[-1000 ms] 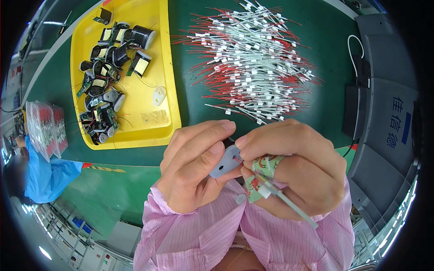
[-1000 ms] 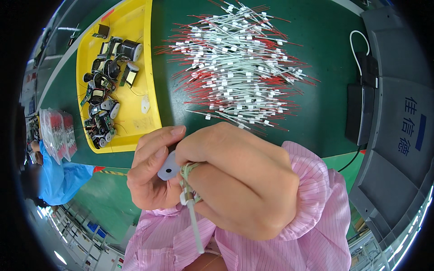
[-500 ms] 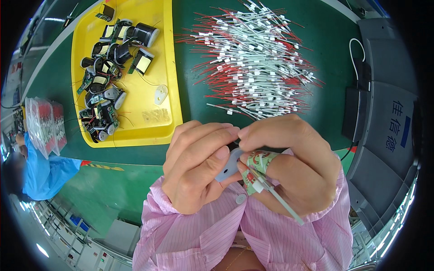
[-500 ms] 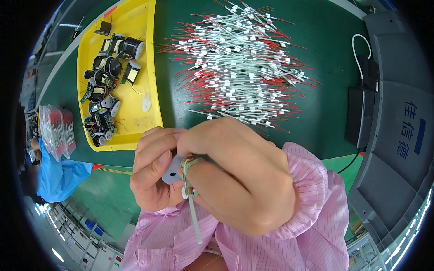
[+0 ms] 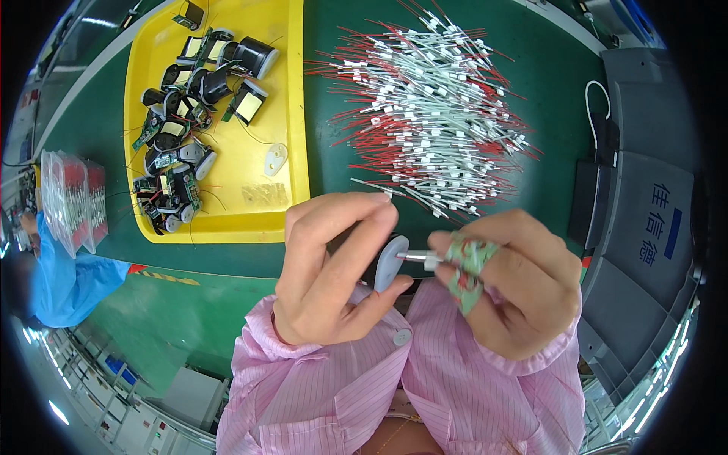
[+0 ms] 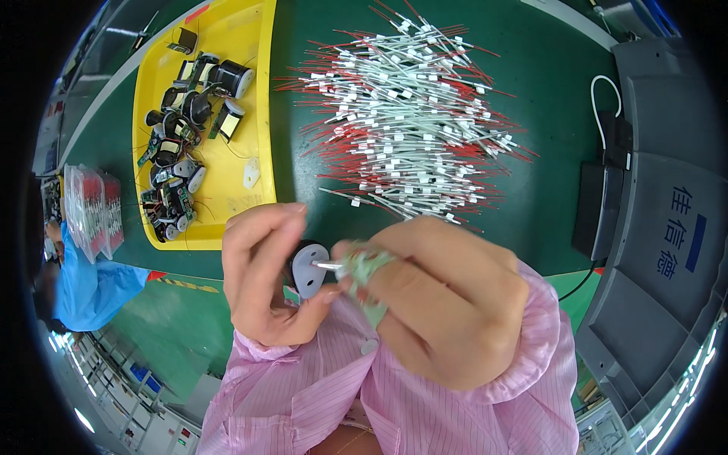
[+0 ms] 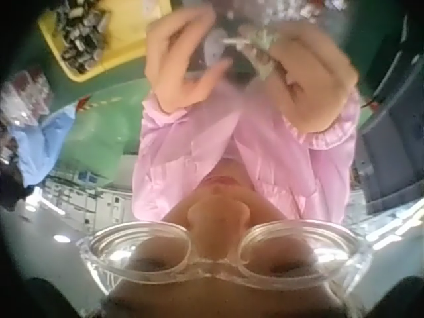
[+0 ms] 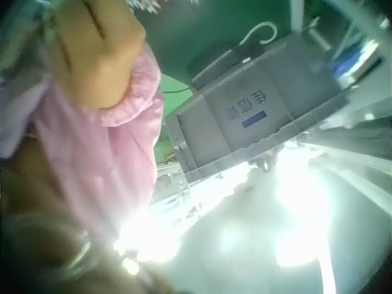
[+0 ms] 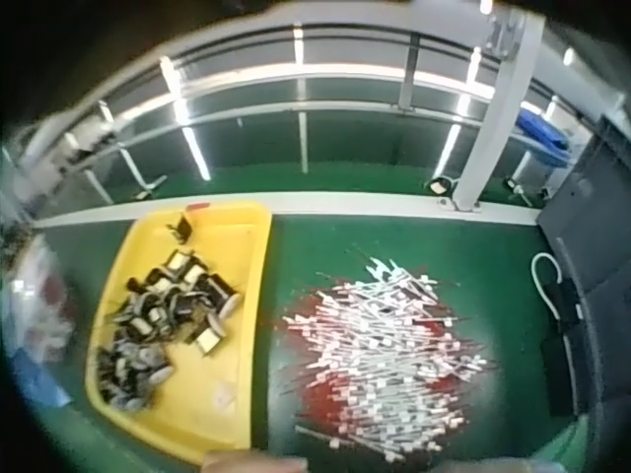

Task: The person assembles small electronic or plastic components with wire leads by hand at a manufacturing workbench.

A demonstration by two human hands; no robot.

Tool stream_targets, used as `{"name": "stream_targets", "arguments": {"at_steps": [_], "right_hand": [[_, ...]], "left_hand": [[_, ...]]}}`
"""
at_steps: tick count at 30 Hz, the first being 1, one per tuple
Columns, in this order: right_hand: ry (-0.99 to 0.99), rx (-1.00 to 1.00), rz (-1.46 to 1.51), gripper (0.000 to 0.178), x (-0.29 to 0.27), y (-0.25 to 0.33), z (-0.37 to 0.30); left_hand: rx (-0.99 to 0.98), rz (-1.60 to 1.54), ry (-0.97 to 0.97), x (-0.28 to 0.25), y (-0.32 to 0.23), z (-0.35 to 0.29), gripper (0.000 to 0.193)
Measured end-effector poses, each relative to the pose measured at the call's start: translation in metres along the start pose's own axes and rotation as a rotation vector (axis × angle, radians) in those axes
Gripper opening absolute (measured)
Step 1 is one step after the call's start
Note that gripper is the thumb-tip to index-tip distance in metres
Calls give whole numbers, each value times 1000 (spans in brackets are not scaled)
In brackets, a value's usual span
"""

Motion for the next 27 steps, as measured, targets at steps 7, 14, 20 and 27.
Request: {"name": "stream_targets", "arguments": {"at_steps": [7, 14, 20, 27], "right_hand": [[21, -7, -136, 23, 2, -6, -3], [58, -77, -144, 24, 5, -2, -1], [16, 5, -185, 20, 5, -13, 1], [110, -184, -401, 20, 21, -5, 0]], "left_hand": [[43, 69, -19, 1, 7, -5, 54], [-97, -149, -15, 3, 11, -7, 54], [-58, -239, 41, 0, 11, -4, 48], [-302, -475, 36, 10, 31, -15, 36]]}}
Point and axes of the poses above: each hand's wrist, its own z-axis towards the middle knuckle, its own x-axis out of the palm, y = z × x, the point moved 7 cm from there along z, towards the middle knuckle, and after that the axes turned 3 degrees about y, right-handed, at the moved point
